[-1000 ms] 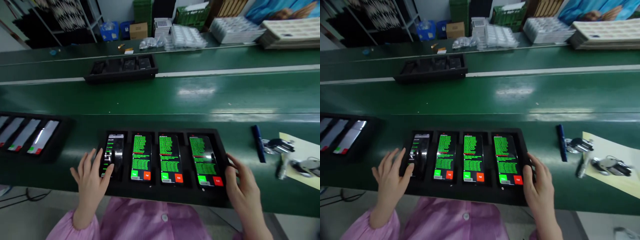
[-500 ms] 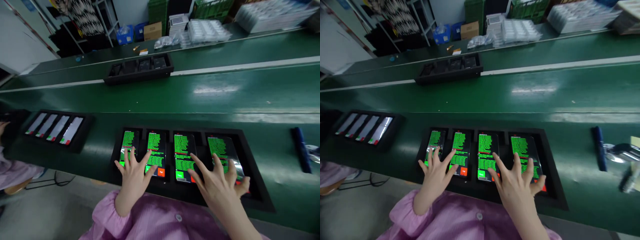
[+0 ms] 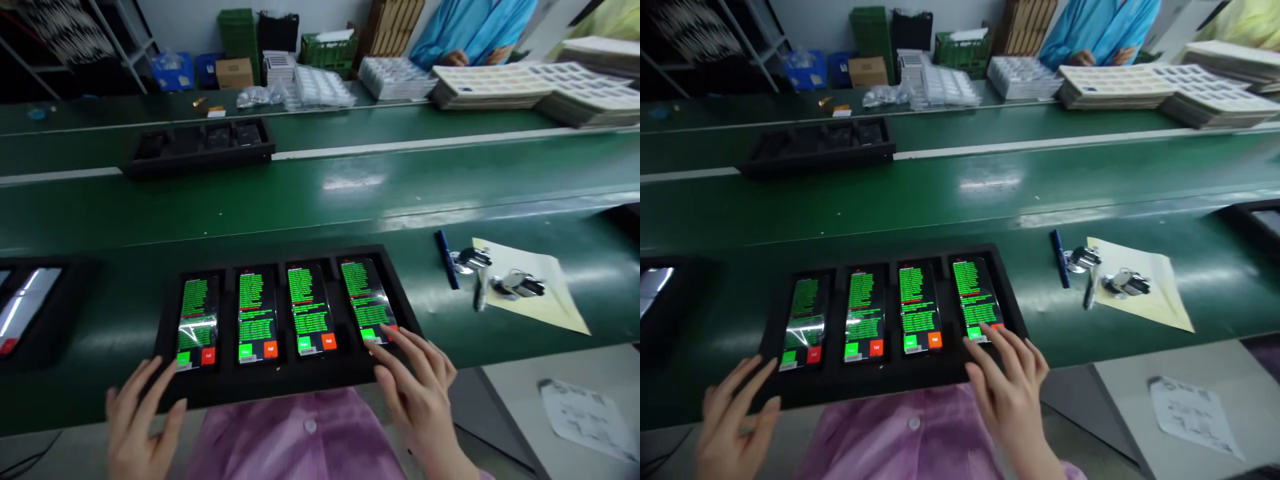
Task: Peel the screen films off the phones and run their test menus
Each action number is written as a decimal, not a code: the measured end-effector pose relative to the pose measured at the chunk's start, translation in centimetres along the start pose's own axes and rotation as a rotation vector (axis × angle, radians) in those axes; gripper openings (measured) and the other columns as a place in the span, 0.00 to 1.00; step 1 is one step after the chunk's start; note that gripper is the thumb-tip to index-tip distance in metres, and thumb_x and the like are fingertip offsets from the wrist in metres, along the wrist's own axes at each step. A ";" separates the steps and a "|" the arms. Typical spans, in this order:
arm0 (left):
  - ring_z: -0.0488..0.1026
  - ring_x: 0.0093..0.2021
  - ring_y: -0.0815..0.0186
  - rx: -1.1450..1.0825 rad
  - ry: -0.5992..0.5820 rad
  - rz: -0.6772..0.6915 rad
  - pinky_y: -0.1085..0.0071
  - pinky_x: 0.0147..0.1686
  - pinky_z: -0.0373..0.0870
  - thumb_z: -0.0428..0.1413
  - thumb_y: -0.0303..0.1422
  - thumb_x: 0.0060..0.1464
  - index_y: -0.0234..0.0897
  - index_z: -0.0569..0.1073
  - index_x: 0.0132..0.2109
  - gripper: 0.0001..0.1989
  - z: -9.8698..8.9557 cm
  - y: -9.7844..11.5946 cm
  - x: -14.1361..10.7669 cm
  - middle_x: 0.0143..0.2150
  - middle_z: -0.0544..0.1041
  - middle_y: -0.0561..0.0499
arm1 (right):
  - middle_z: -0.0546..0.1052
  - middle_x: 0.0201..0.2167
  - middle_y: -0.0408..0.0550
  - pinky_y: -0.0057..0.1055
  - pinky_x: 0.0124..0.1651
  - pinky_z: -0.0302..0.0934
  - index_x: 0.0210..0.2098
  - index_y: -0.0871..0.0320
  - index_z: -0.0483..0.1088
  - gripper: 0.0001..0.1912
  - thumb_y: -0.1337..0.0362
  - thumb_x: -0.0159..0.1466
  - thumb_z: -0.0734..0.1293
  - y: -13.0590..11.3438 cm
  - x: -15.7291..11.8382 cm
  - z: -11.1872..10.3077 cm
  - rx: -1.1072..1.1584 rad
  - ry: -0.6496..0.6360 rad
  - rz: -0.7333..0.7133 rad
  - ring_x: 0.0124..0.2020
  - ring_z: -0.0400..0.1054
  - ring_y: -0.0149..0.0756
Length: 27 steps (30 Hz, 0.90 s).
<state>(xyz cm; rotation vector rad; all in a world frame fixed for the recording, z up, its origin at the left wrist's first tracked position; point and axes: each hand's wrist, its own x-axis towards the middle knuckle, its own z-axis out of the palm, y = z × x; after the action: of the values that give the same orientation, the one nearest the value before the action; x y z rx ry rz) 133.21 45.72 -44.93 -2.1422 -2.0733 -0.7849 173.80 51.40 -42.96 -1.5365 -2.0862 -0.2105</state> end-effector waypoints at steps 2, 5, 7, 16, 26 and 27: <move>0.58 0.76 0.40 0.094 0.013 -0.043 0.30 0.73 0.46 0.55 0.33 0.68 0.64 0.60 0.74 0.32 -0.5 -1.2 0.0 0.75 0.63 0.46 | 0.74 0.63 0.57 0.54 0.59 0.55 0.54 0.50 0.77 0.14 0.59 0.77 0.61 1.0 -0.7 -0.3 -0.098 -0.015 0.072 0.63 0.65 0.56; 0.57 0.76 0.39 0.124 0.041 -0.023 0.31 0.72 0.50 0.57 0.34 0.67 0.66 0.59 0.74 0.34 -0.7 -1.1 0.2 0.78 0.58 0.47 | 0.71 0.67 0.56 0.55 0.59 0.56 0.57 0.47 0.76 0.14 0.59 0.76 0.62 0.5 -1.2 -0.5 -0.078 -0.027 0.108 0.64 0.64 0.57; 0.60 0.74 0.41 0.086 0.068 -0.058 0.34 0.72 0.53 0.56 0.37 0.68 0.61 0.55 0.76 0.35 -0.6 0.3 0.6 0.78 0.57 0.43 | 0.69 0.68 0.56 0.58 0.61 0.54 0.61 0.45 0.73 0.17 0.58 0.76 0.62 -0.7 -1.2 -0.6 -0.052 -0.038 0.121 0.64 0.64 0.57; 0.58 0.74 0.40 0.109 -0.115 -0.111 0.25 0.69 0.52 0.49 0.46 0.72 0.53 0.54 0.77 0.31 1.1 6.5 2.0 0.74 0.60 0.38 | 0.63 0.72 0.53 0.60 0.62 0.50 0.62 0.37 0.74 0.22 0.46 0.77 0.56 -4.8 0.9 1.8 -0.057 -0.220 -0.059 0.69 0.56 0.60; 0.51 0.74 0.27 0.338 -0.332 -0.127 0.10 0.54 0.55 0.51 0.49 0.69 0.66 0.57 0.75 0.30 1.2 7.8 0.6 0.73 0.57 0.36 | 0.62 0.71 0.62 0.83 0.52 0.57 0.67 0.31 0.69 0.24 0.45 0.75 0.58 -4.1 -0.8 0.8 -0.219 -0.262 0.121 0.70 0.53 0.81; 0.51 0.74 0.26 0.337 -0.340 -0.110 0.09 0.52 0.54 0.51 0.50 0.69 0.68 0.58 0.74 0.29 1.6 7.8 1.1 0.72 0.57 0.36 | 0.63 0.70 0.62 0.85 0.51 0.56 0.66 0.30 0.70 0.24 0.44 0.74 0.59 -3.9 -0.6 1.2 -0.234 -0.276 0.137 0.70 0.52 0.82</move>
<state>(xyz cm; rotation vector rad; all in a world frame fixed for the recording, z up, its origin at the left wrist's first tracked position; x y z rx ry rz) 141.08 46.56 -43.54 -2.0975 -2.2902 -0.0605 169.91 50.07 -43.58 -1.9364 -2.2151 -0.2083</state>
